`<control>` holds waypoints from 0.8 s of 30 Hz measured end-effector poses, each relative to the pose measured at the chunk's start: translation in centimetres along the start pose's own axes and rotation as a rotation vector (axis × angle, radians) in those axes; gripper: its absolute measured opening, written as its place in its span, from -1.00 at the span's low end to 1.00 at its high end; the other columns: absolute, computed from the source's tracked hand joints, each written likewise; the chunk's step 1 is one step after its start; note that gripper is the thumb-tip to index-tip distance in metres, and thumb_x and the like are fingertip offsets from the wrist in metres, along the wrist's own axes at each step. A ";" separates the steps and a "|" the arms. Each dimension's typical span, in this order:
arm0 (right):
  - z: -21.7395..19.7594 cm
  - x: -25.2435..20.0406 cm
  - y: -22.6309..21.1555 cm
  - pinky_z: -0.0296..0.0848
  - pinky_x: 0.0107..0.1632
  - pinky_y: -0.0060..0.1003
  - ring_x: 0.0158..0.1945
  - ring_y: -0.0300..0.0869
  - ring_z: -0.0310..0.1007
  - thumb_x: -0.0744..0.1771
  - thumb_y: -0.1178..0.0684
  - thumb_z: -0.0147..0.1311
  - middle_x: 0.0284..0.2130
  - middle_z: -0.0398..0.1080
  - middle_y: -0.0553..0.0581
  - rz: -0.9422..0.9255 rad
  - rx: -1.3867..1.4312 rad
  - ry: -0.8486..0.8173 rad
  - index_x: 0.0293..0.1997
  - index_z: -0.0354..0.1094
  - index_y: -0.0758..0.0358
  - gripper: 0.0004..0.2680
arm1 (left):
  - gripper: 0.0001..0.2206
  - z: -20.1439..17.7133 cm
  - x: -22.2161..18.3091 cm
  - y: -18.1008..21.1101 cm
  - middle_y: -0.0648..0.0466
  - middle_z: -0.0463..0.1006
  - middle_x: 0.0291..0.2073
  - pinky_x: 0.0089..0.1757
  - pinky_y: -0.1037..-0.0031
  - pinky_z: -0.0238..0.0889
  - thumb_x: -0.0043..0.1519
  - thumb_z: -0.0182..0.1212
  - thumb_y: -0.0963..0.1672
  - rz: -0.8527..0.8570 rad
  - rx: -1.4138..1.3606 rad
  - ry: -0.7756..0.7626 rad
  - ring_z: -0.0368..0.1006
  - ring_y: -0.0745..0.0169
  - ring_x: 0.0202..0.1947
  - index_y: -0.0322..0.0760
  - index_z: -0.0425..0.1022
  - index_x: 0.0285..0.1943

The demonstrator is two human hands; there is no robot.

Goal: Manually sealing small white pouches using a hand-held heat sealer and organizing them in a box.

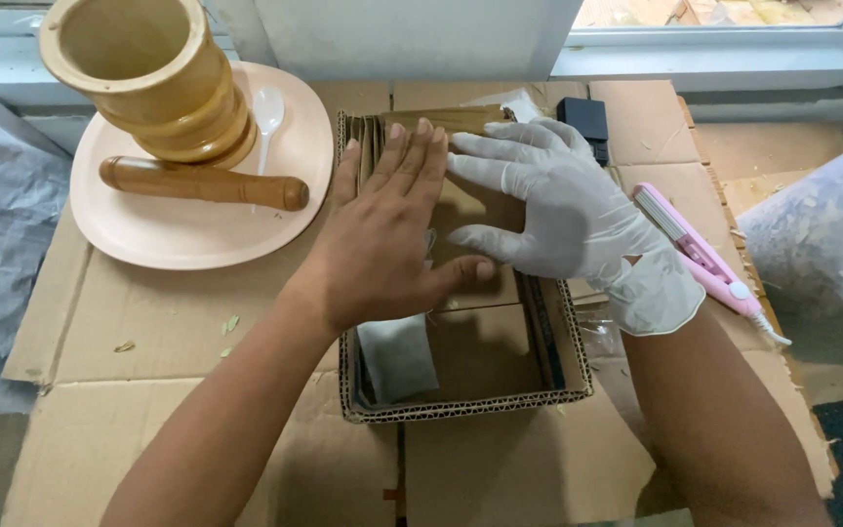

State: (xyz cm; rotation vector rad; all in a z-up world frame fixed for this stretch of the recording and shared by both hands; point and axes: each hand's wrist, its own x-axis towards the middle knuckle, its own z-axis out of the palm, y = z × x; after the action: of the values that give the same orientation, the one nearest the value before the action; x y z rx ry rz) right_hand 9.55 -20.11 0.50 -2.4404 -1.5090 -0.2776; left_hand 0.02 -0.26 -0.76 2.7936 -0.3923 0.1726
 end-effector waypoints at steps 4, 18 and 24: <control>0.2 0.1 0.1 -0.05 0.35 0.15 0.35 0.14 0.16 0.28 -0.41 0.03 0.34 0.22 0.08 -0.021 -0.008 0.014 0.41 0.16 -0.04 -0.44 | 0.03 0.2 0.1 -0.4 -0.20 -0.25 0.52 0.30 -0.03 -0.66 0.18 -0.17 0.36 0.029 -0.003 -0.011 -0.43 -0.12 0.51 -0.41 -0.37 0.54; -0.1 -0.3 -0.2 -0.11 0.38 0.11 0.38 0.14 0.12 0.29 -0.40 0.03 0.33 0.21 0.16 -0.025 -0.042 0.038 0.33 0.28 0.02 -0.49 | 0.03 0.0 0.1 0.0 -0.18 -0.23 0.53 0.29 -0.07 -0.72 0.16 -0.11 0.35 0.034 -0.017 -0.032 -0.44 -0.14 0.51 -0.38 -0.36 0.55; 0.0 -0.4 -0.3 -0.12 0.38 0.12 0.39 0.14 0.08 0.29 -0.45 -0.02 0.33 0.21 0.14 -0.004 -0.027 0.019 0.33 0.27 0.00 -0.47 | 0.01 0.0 0.0 0.1 -0.21 -0.20 0.52 0.28 -0.09 -0.72 0.19 -0.06 0.32 0.040 -0.019 -0.027 -0.39 -0.15 0.51 -0.40 -0.34 0.54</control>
State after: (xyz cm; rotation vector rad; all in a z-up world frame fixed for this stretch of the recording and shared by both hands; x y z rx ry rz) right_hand 9.14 -20.33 0.46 -2.4487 -1.5115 -0.3234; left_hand 0.00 -0.37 -0.70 2.7735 -0.4540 0.1402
